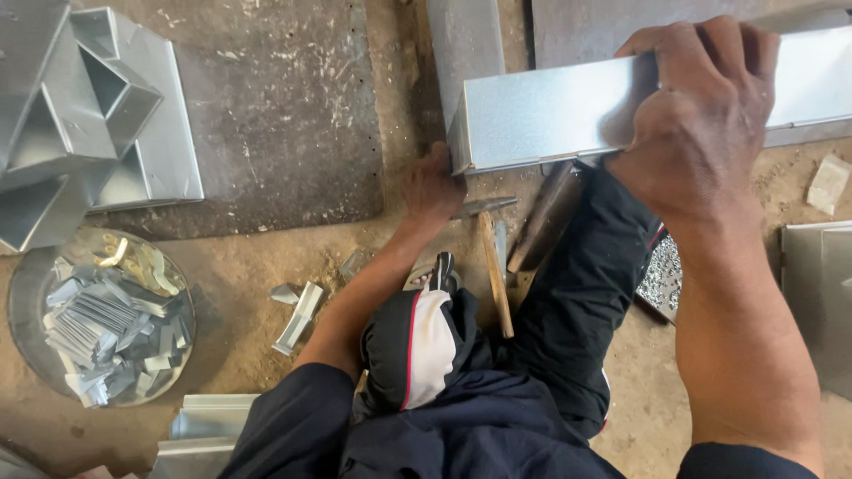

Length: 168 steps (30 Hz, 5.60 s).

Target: The person sits on the floor and uses a hammer to bend and secure metal tabs on a rectangular metal box. They repeatedly position the box, strike the tabs with a hammer, and adjust the piece to complete the assembly.

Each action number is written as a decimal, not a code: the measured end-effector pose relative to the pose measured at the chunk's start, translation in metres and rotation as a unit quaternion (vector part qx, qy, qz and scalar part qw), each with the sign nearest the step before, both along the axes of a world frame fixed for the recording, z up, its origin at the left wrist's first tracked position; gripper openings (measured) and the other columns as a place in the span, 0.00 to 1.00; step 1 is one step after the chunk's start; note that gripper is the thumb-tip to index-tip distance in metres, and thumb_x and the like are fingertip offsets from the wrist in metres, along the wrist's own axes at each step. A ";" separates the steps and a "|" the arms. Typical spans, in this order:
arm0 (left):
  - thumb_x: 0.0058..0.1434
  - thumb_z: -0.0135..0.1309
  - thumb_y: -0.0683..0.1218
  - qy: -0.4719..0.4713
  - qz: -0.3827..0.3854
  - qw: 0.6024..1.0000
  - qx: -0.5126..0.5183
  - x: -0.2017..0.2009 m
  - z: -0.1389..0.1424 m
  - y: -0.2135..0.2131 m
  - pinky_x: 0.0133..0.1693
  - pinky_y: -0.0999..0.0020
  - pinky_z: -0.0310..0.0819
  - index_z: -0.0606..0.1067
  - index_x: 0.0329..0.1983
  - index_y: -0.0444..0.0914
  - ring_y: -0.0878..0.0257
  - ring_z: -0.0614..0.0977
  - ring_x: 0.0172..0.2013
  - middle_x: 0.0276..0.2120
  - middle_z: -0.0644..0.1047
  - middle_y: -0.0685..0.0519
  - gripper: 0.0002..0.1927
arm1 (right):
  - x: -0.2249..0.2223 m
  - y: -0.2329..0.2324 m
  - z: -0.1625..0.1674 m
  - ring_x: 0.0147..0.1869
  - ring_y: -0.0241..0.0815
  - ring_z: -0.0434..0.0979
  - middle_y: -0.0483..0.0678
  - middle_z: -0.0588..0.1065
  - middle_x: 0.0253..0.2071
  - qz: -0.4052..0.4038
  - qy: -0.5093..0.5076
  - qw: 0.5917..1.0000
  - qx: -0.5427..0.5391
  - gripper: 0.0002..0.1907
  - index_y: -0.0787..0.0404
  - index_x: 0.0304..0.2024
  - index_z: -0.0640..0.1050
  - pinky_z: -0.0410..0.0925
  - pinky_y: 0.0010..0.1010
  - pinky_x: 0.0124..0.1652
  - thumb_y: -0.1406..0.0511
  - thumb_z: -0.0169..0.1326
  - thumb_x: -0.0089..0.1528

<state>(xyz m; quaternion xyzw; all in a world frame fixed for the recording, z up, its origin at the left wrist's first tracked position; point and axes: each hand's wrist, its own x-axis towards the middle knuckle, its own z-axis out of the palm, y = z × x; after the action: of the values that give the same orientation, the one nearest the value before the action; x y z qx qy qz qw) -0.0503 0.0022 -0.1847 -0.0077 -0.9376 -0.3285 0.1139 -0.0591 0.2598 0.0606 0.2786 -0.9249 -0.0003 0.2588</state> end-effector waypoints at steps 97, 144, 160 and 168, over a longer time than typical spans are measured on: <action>0.53 0.58 0.49 -0.045 0.046 0.998 0.017 0.016 -0.003 0.003 0.41 0.41 0.73 0.69 0.42 0.39 0.38 0.82 0.37 0.32 0.80 0.39 0.17 | 0.173 -0.085 -0.229 0.24 0.55 0.63 0.59 0.65 0.23 -0.097 -0.260 0.872 -0.402 0.19 0.68 0.29 0.72 0.57 0.44 0.29 0.63 0.49 0.73; 0.72 0.43 0.65 -0.302 -0.141 0.943 0.004 0.018 0.017 -0.004 0.49 0.51 0.74 0.78 0.55 0.44 0.51 0.84 0.40 0.36 0.83 0.45 0.26 | 0.024 -0.015 -0.180 0.43 0.35 0.80 0.48 0.78 0.43 -0.062 -0.179 0.579 -0.793 0.03 0.65 0.44 0.77 0.77 0.33 0.43 0.73 0.55 0.68; 0.61 0.57 0.65 0.396 -0.288 0.846 -0.209 0.002 0.323 0.009 0.46 0.52 0.72 0.80 0.49 0.52 0.49 0.79 0.46 0.49 0.72 0.46 0.20 | 0.041 -0.093 -0.114 0.34 0.54 0.80 0.57 0.76 0.32 -0.039 -0.072 0.927 -0.367 0.03 0.67 0.32 0.79 0.71 0.40 0.36 0.77 0.59 0.57; 0.59 0.61 0.66 0.048 -0.346 0.907 -0.234 -0.022 0.288 0.014 0.32 0.51 0.74 0.81 0.46 0.51 0.49 0.81 0.37 0.40 0.71 0.45 0.20 | 0.046 -0.071 -0.192 0.52 0.50 0.80 0.58 0.75 0.54 -0.043 -0.188 0.834 -0.517 0.16 0.70 0.50 0.79 0.76 0.34 0.46 0.73 0.61 0.59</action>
<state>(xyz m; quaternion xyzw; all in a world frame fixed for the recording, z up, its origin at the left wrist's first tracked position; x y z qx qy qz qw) -0.0719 0.0161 0.1030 -0.3735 -0.9195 -0.1179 0.0328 -0.0130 0.1885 -0.1309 0.0590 -0.8320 0.5194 0.1856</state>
